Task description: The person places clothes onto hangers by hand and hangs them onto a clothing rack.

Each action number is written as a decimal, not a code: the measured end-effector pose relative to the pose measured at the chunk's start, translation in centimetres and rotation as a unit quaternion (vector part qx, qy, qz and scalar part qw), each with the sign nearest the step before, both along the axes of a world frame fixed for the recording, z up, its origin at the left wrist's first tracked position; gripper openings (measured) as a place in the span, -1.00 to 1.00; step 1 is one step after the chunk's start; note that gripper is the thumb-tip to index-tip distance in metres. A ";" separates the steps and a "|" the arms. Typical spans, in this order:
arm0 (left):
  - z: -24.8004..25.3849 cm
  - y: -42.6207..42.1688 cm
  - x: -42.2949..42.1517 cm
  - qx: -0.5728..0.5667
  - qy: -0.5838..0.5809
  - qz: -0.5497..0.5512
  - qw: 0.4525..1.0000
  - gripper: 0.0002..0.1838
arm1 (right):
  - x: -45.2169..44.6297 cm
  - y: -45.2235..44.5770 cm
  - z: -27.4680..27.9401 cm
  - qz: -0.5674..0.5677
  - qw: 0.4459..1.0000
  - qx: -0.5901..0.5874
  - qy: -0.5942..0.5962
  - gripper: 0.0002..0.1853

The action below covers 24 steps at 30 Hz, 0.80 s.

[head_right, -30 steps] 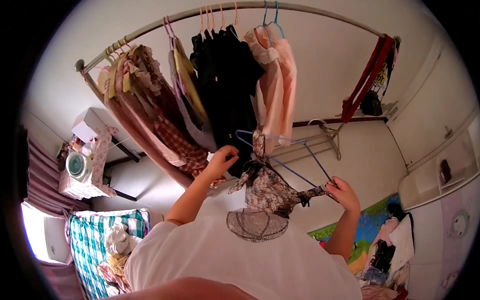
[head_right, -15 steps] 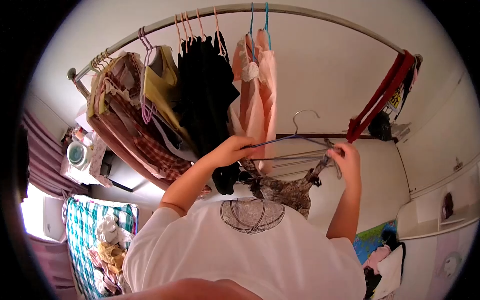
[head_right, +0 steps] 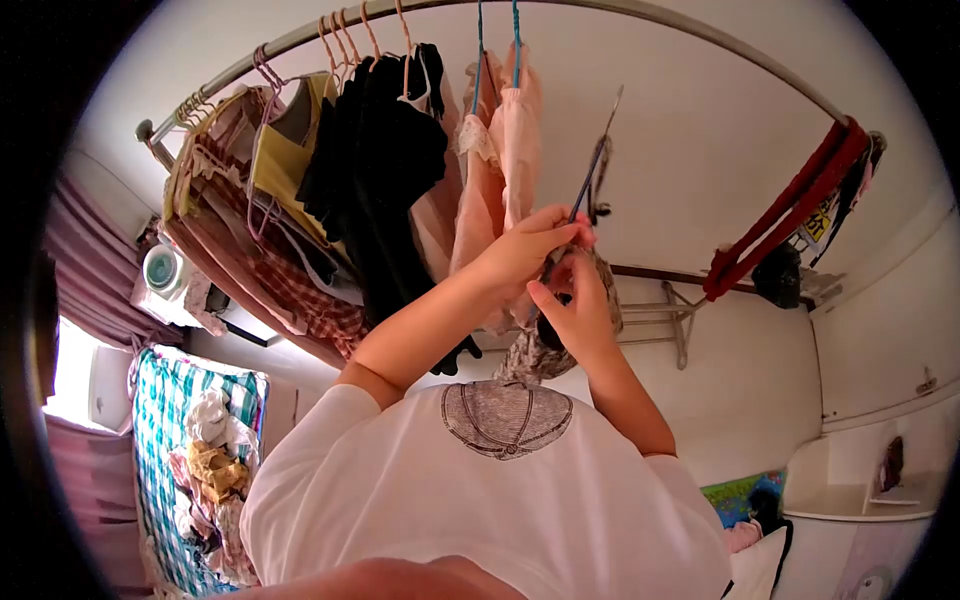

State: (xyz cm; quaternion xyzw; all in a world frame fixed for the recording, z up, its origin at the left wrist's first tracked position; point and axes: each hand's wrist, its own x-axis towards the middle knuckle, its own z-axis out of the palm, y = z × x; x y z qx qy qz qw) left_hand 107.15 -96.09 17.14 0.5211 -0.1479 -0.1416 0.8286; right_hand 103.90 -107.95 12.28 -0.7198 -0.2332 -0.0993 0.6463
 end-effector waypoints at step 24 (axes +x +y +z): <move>3.4 2.5 1.3 0.482 -0.487 0.468 0.557 -0.72 | 11.2 -0.4 8.3 -0.044 0.998 0.033 0.000 -0.78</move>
